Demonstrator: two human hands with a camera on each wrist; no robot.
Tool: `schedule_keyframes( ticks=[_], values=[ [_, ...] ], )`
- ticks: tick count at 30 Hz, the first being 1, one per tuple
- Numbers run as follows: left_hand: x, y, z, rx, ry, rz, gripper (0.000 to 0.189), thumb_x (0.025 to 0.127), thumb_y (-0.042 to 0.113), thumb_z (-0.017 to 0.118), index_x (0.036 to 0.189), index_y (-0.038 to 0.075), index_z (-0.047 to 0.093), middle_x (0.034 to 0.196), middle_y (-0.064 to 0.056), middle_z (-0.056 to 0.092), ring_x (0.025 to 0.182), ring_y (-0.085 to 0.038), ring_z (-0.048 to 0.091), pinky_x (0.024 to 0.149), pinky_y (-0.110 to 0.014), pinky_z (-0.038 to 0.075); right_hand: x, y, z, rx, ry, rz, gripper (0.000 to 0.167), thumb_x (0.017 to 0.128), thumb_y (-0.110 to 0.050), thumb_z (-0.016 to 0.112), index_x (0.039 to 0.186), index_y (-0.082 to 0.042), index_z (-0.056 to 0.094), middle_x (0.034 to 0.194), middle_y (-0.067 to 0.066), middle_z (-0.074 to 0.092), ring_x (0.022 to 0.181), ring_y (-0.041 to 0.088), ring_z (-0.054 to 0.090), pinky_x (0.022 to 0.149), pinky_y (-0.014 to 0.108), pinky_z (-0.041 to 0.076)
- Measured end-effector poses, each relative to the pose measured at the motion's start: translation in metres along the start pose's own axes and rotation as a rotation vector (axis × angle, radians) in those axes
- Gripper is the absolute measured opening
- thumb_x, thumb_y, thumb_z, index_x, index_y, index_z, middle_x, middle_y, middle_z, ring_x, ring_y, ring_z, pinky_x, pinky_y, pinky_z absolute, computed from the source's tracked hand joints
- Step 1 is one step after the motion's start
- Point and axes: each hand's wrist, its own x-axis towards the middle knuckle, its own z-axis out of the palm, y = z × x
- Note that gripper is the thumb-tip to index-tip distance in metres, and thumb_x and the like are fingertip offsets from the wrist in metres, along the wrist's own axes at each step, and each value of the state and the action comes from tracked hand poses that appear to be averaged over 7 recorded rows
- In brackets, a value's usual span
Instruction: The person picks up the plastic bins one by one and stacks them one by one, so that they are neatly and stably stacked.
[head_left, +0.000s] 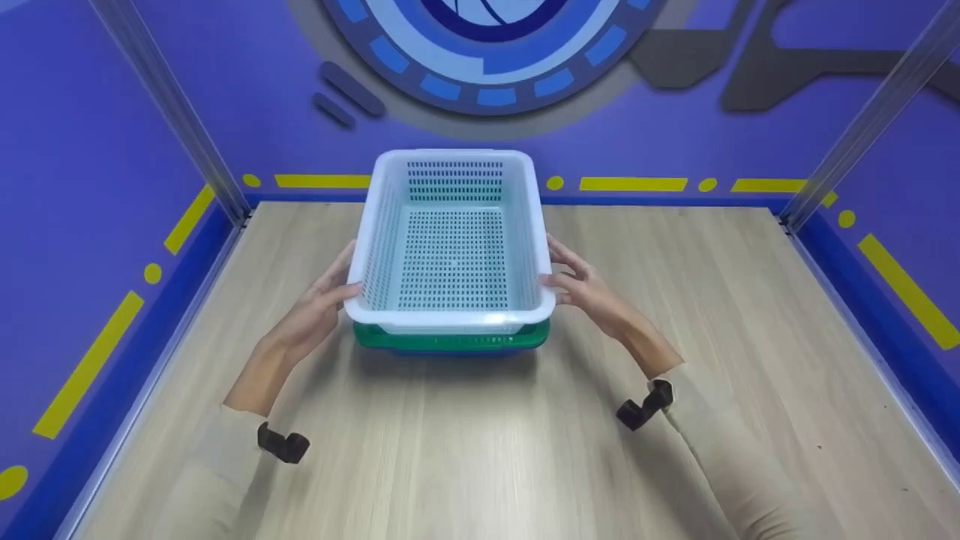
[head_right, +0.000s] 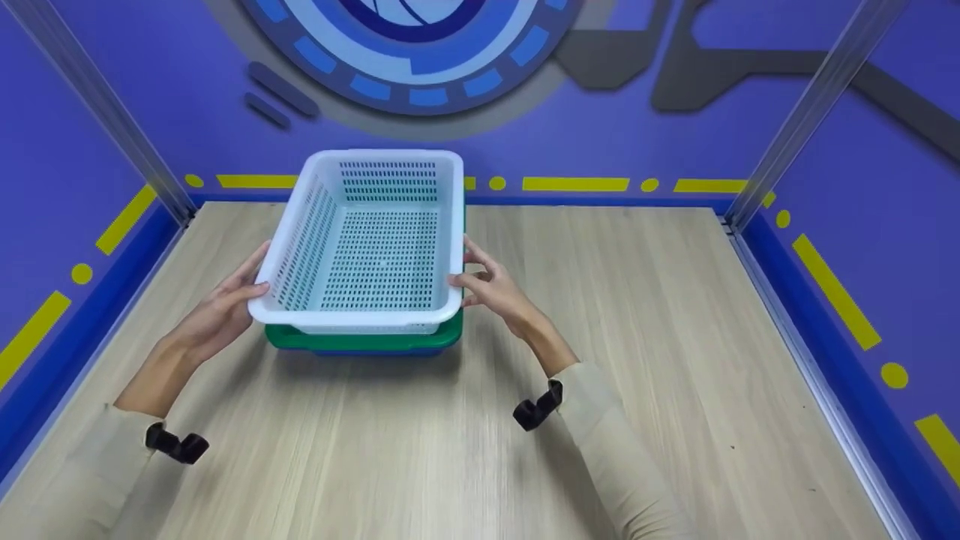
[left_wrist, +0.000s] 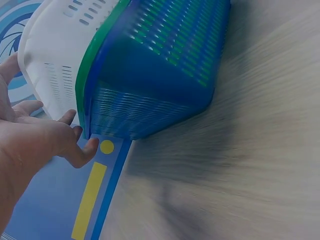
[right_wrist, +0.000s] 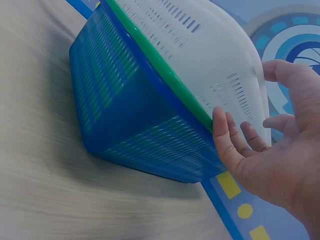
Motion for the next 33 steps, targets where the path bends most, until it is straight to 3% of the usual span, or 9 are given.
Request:
schedule_keyframes(
  ticks=[11, 15, 24, 33],
  values=[
    [-0.001, 0.002, 0.002, 0.010, 0.024, -0.013, 0.076, 0.103, 0.022, 0.059, 0.164, 0.036, 0.016, 0.174, 0.009, 0.006, 0.161, -0.018, -0.005, 0.126, -0.059, -0.011, -0.002, -0.004, -0.001, -0.015, 0.017, 0.002, 0.075, 0.098, -0.022, 0.065, 0.163, -0.028, 0.028, 0.150, 0.011, 0.041, 0.127, 0.024, 0.056, 0.095, 0.033, 0.057],
    [-0.003, 0.004, 0.002, 0.027, 0.043, -0.036, 0.077, 0.102, 0.025, 0.061, 0.164, 0.038, 0.017, 0.174, 0.011, 0.007, 0.161, -0.017, -0.004, 0.126, -0.060, -0.009, -0.003, -0.004, -0.002, -0.034, 0.013, -0.010, 0.074, 0.098, -0.022, 0.064, 0.163, -0.027, 0.027, 0.153, 0.012, 0.042, 0.132, 0.026, 0.051, 0.102, 0.035, 0.051],
    [-0.002, 0.000, -0.001, 0.055, 0.076, -0.058, 0.074, 0.102, 0.030, 0.063, 0.162, 0.040, 0.022, 0.173, 0.013, 0.010, 0.161, -0.016, -0.002, 0.127, -0.058, -0.007, -0.003, 0.005, -0.002, -0.025, -0.039, -0.011, 0.074, 0.100, -0.026, 0.063, 0.163, -0.030, 0.026, 0.163, 0.009, 0.036, 0.148, 0.031, 0.041, 0.121, 0.056, 0.034],
    [-0.002, -0.006, -0.002, 0.060, 0.109, -0.096, 0.074, 0.101, 0.030, 0.064, 0.161, 0.043, 0.024, 0.173, 0.015, 0.008, 0.161, -0.014, -0.005, 0.128, -0.057, -0.008, 0.000, 0.011, 0.004, 0.007, -0.015, 0.018, 0.077, 0.099, -0.027, 0.066, 0.164, -0.028, 0.024, 0.168, 0.004, 0.021, 0.151, 0.030, 0.037, 0.121, 0.052, 0.035]
  ],
)
